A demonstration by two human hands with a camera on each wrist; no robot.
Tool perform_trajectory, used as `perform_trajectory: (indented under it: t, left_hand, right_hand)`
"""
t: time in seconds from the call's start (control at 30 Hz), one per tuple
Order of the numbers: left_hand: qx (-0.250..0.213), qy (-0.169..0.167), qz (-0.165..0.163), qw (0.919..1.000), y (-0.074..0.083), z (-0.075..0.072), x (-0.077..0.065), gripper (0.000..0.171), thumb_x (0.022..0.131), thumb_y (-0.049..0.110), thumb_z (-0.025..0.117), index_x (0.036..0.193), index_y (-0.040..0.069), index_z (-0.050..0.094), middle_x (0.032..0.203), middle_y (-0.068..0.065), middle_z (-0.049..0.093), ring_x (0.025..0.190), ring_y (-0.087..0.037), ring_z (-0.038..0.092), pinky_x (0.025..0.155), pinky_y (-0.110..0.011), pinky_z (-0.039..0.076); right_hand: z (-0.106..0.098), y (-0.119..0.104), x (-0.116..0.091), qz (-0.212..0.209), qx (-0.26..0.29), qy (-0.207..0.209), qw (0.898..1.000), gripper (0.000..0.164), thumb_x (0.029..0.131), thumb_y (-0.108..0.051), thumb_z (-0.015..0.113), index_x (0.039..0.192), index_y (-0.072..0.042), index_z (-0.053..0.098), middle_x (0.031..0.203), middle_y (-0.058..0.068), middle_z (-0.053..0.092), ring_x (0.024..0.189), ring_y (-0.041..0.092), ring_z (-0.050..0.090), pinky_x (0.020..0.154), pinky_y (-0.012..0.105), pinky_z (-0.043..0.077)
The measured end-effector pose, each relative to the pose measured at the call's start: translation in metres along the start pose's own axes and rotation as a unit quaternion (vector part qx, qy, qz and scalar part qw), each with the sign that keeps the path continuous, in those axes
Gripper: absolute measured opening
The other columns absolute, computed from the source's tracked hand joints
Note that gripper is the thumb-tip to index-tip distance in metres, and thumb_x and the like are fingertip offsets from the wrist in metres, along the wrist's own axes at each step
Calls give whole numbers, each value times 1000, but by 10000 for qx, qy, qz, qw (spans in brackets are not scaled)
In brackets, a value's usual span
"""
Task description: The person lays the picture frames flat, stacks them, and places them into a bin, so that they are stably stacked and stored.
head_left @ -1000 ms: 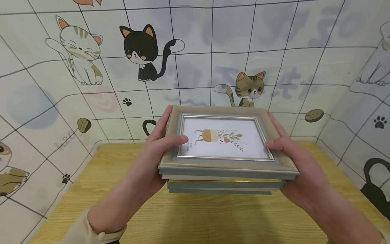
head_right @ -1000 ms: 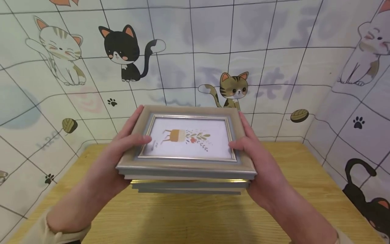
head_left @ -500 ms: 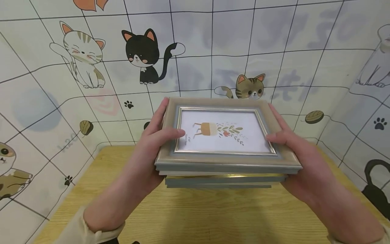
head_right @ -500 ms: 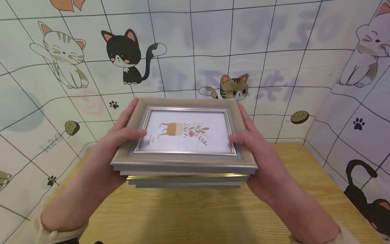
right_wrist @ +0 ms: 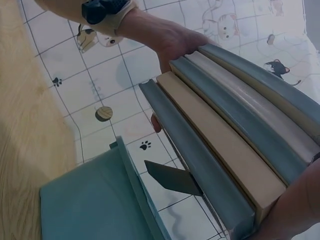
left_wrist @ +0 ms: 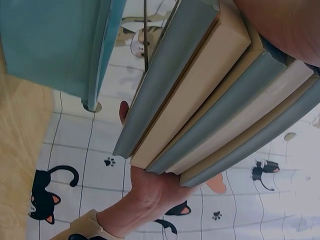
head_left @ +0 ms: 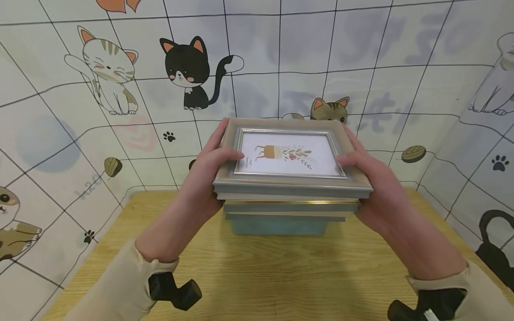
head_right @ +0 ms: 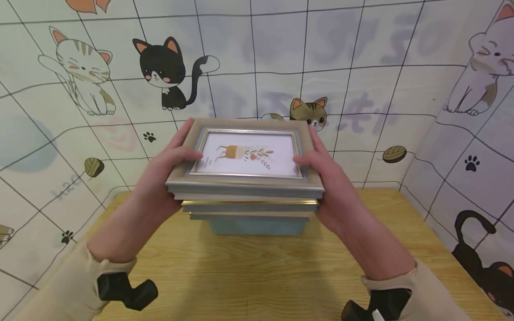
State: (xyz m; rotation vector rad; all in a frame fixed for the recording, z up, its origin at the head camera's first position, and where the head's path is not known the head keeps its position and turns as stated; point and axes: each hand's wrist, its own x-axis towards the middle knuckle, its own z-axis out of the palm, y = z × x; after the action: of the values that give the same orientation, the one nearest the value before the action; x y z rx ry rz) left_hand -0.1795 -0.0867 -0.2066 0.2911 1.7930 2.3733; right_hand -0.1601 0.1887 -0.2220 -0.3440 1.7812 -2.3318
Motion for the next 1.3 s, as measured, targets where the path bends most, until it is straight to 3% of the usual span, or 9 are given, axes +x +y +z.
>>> perform_trajectory:
  t: [0.2, 0.43, 0.57, 0.77, 0.97, 1.17, 1.3]
  left_hand:
    - [227, 8, 72, 9997, -7, -12, 26, 88, 89, 7, 53, 160, 50, 23, 165, 8, 20, 146, -21, 23, 113, -51, 25]
    - [252, 134, -450, 9986, -37, -36, 61, 88, 88, 10, 53, 158, 54, 24, 165, 8, 17, 145, -20, 23, 110, -48, 29]
    - [293, 195, -460, 9983, -49, -43, 70, 90, 87, 11, 55, 159, 53, 22, 166, 8, 15, 146, -19, 20, 112, -50, 26]
    - [295, 215, -287, 9989, -50, -50, 81, 90, 87, 12, 56, 160, 51, 20, 167, 9, 14, 146, -17, 19, 114, -49, 22]
    - [374, 244, -284, 9986, -55, -58, 108, 90, 90, 13, 54, 163, 47, 14, 168, 5, 12, 146, -20, 20, 112, -49, 26]
    - [246, 226, -706, 9969, -85, -68, 128, 90, 91, 14, 53, 165, 41, 11, 165, 0, 19, 138, -26, 30, 107, -43, 32]
    - [333, 410, -797, 9954, -90, -67, 136, 92, 89, 12, 56, 166, 36, 12, 169, 0, 13, 143, -25, 24, 114, -42, 25]
  right_hand:
    - [-5, 10, 23, -130, 22, -48, 9999, 72, 105, -21, 41, 157, -60, 8, 165, -5, 6, 143, 21, 21, 109, 38, 26]
    - [-15, 34, 54, 163, 81, 85, 9998, 73, 106, -28, 41, 156, -62, 1, 167, -4, 2, 144, 25, 21, 108, 41, 28]
    - [-19, 45, 67, 201, 13, 74, 9998, 74, 105, -30, 42, 157, -61, -1, 169, -6, -3, 146, 24, 14, 112, 46, 20]
    - [-21, 50, 85, 186, -78, 37, 9998, 76, 104, -28, 40, 159, -57, -3, 169, -6, -5, 147, 24, 9, 115, 50, 15]
    - [-28, 50, 113, 175, -134, 241, 9995, 76, 104, -30, 44, 160, -53, -2, 169, -9, -10, 149, 21, 5, 118, 50, 9]
    - [-39, 67, 128, 624, -121, 479, 9968, 81, 102, -31, 45, 162, -48, -6, 170, -5, -13, 149, 24, 0, 119, 51, 4]
    - [-45, 73, 135, 919, -76, 622, 9938, 82, 100, -31, 47, 162, -47, -4, 169, -4, -14, 148, 27, 0, 118, 52, 6]
